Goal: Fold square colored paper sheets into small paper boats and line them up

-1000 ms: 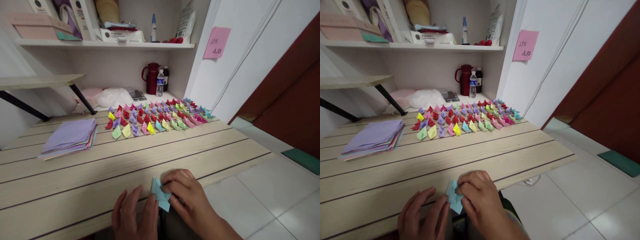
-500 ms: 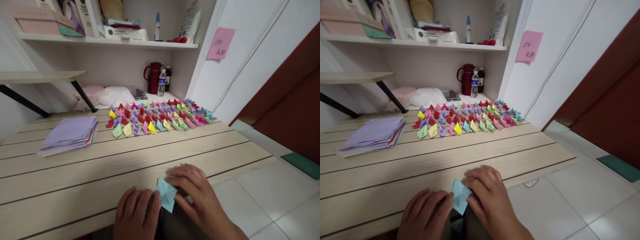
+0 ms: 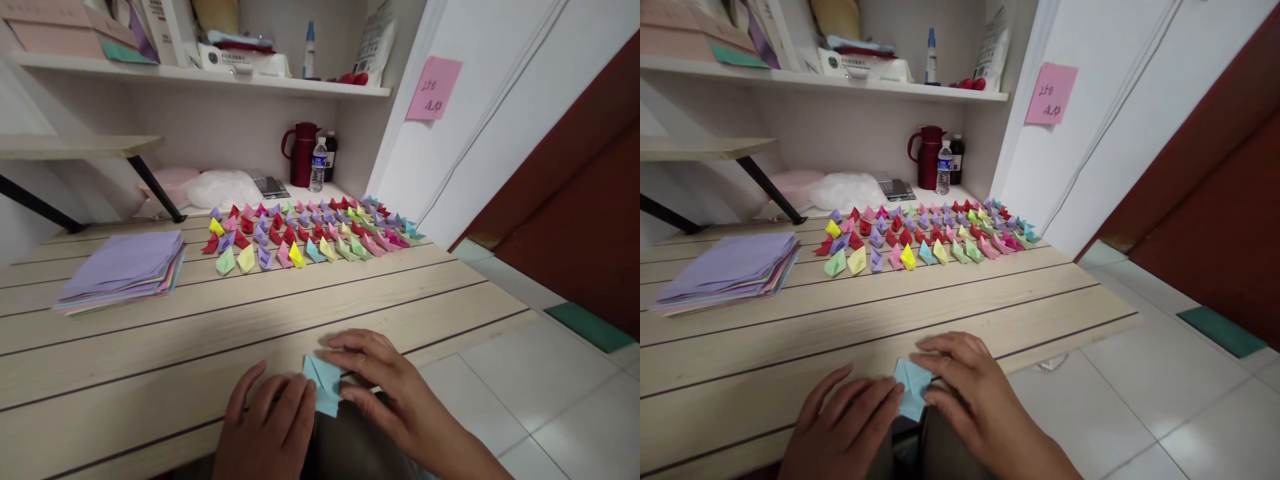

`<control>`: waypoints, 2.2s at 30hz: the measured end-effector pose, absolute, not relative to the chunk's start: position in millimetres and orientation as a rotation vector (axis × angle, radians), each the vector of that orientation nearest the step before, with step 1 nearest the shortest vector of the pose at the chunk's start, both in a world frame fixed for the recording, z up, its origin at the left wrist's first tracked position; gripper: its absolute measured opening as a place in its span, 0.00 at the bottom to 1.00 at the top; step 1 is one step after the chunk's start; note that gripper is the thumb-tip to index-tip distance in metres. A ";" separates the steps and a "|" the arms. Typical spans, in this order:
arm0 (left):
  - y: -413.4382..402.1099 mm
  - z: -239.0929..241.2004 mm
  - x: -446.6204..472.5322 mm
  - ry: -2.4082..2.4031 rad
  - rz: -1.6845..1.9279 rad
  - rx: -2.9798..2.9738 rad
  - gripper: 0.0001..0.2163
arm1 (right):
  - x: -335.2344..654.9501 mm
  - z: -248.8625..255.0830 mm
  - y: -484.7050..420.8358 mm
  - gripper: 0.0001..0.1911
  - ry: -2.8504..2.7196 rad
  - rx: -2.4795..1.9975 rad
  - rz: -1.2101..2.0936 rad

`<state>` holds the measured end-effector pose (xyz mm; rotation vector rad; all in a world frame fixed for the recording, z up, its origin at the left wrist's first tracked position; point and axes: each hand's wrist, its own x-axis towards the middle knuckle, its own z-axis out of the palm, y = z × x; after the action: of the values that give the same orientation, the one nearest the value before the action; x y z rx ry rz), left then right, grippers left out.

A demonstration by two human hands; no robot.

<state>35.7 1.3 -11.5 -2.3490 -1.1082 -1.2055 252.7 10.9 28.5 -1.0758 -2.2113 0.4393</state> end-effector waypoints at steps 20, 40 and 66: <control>6.9 4.8 21.1 -1.372 -0.947 -2.512 0.08 | 240.7 32.8 14.4 0.05 -2.218 -1.163 0.442; 7.3 -0.9 15.3 -1.077 -0.919 -2.373 0.13 | 241.3 21.1 12.1 0.12 -2.281 -1.068 0.135; 12.9 -3.7 28.6 -1.435 -0.910 -2.334 0.02 | 223.0 21.9 15.0 0.04 -2.025 -1.381 0.209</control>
<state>28.6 12.9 -3.7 -2.3338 -1.4350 -0.9104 223.0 15.0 21.9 -1.3810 -2.0251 0.2095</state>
